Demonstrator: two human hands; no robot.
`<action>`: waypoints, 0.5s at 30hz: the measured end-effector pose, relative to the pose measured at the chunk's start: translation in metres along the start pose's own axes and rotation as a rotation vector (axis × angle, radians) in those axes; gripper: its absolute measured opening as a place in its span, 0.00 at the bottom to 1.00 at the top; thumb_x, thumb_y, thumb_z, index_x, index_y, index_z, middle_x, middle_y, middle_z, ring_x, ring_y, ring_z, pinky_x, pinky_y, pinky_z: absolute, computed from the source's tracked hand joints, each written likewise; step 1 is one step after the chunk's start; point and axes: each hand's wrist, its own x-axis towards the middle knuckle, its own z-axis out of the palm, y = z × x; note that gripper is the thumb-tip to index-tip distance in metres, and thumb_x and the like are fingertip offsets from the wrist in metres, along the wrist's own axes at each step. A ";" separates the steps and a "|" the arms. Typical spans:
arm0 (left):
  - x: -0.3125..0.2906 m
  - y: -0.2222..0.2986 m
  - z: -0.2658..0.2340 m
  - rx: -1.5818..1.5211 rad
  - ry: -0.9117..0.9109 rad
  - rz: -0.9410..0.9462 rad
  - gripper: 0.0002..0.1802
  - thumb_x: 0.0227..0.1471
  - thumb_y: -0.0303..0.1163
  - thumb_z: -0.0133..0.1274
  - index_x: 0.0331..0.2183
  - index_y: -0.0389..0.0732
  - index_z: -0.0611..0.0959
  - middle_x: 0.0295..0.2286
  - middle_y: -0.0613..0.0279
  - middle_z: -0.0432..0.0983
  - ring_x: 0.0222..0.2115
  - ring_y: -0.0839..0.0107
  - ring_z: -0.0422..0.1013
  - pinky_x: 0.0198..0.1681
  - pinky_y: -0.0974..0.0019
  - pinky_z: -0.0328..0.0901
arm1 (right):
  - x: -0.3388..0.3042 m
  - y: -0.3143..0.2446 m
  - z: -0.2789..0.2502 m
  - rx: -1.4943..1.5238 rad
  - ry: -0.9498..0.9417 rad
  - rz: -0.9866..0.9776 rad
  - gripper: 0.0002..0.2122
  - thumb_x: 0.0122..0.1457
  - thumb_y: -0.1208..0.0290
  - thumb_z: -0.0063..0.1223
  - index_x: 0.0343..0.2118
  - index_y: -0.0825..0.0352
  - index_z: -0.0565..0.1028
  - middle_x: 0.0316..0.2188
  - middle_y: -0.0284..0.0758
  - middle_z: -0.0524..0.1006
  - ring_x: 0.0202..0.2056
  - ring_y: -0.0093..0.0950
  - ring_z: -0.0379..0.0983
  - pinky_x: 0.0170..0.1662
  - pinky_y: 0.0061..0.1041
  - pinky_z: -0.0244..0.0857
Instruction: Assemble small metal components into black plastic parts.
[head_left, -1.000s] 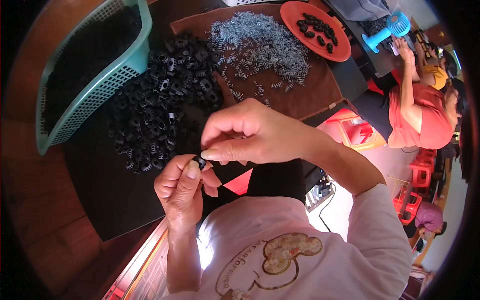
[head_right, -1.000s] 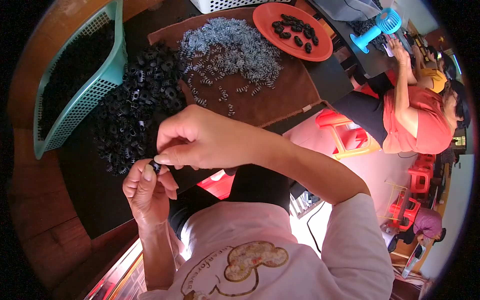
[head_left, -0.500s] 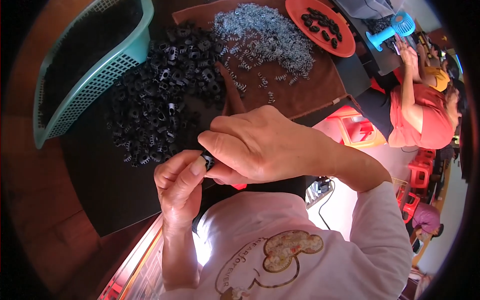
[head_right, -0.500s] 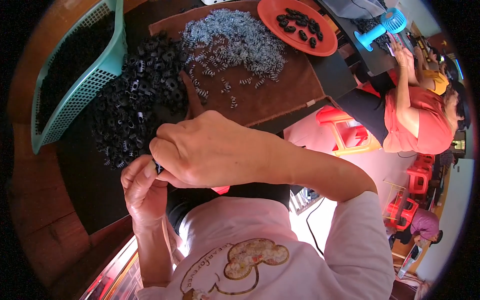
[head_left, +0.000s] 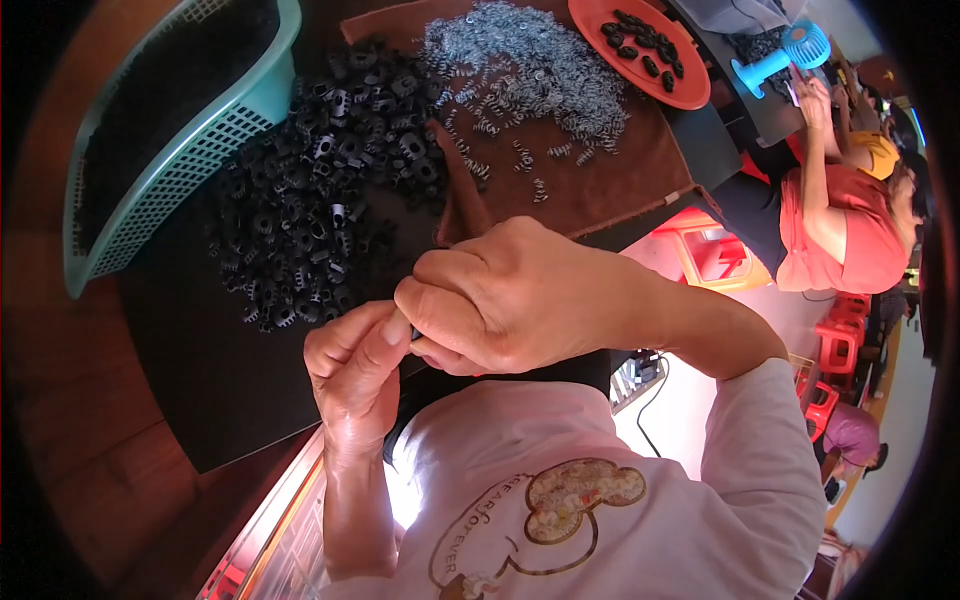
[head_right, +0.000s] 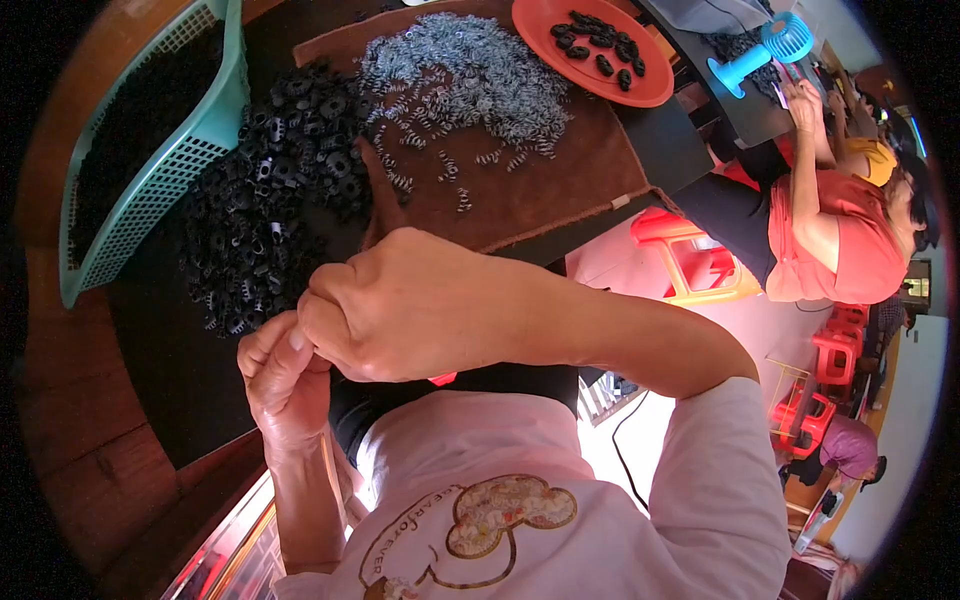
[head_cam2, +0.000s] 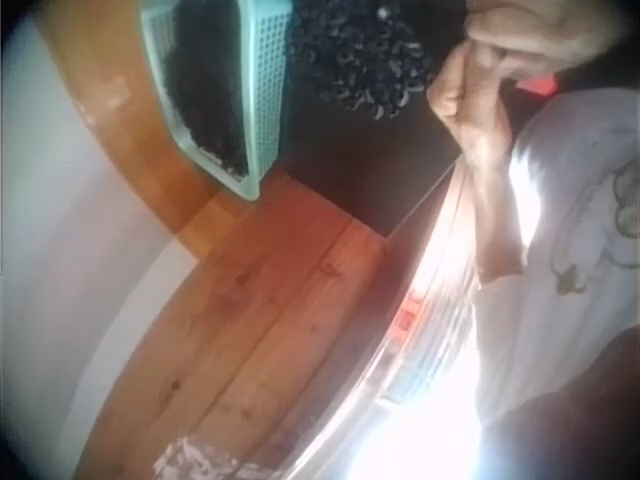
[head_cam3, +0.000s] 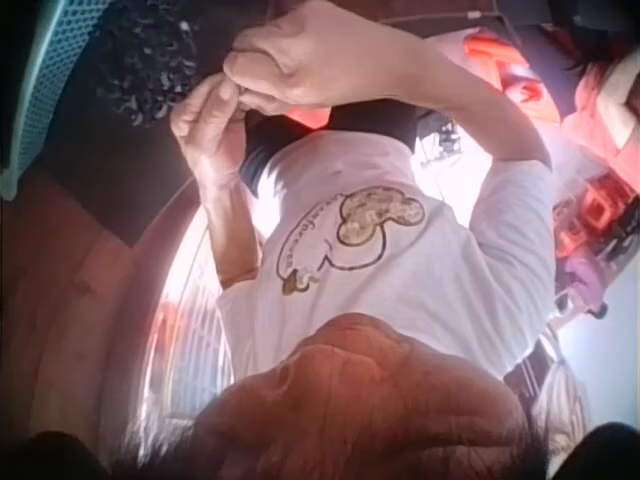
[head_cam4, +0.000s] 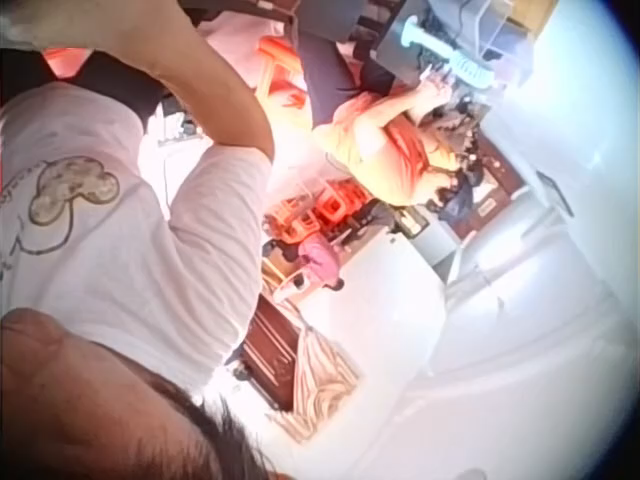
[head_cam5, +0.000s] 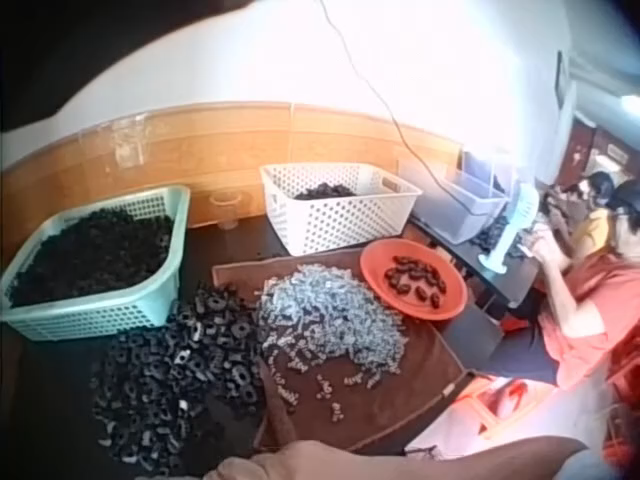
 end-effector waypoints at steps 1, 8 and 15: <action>0.001 0.000 0.000 0.016 -0.010 0.010 0.12 0.54 0.25 0.52 0.37 0.24 0.80 0.29 0.58 0.77 0.31 0.74 0.72 0.38 0.71 0.67 | -0.002 -0.001 0.002 -0.002 -0.004 0.006 0.16 0.48 0.70 0.62 0.35 0.74 0.70 0.20 0.32 0.68 0.17 0.27 0.68 0.15 0.25 0.62; -0.001 0.006 0.020 -0.021 -0.063 0.013 0.17 0.59 0.33 0.49 0.37 0.25 0.80 0.27 0.46 0.80 0.25 0.66 0.77 0.32 0.64 0.72 | -0.016 0.003 -0.013 -0.098 0.115 0.137 0.13 0.50 0.61 0.58 0.28 0.65 0.71 0.19 0.33 0.69 0.20 0.30 0.72 0.17 0.28 0.64; 0.003 -0.002 0.010 0.184 -0.142 0.063 0.23 0.62 0.40 0.45 0.38 0.25 0.80 0.23 0.45 0.80 0.19 0.63 0.77 0.25 0.65 0.74 | -0.089 0.109 -0.098 -0.474 0.337 0.781 0.15 0.56 0.67 0.59 0.42 0.71 0.76 0.19 0.33 0.73 0.23 0.21 0.69 0.28 0.24 0.64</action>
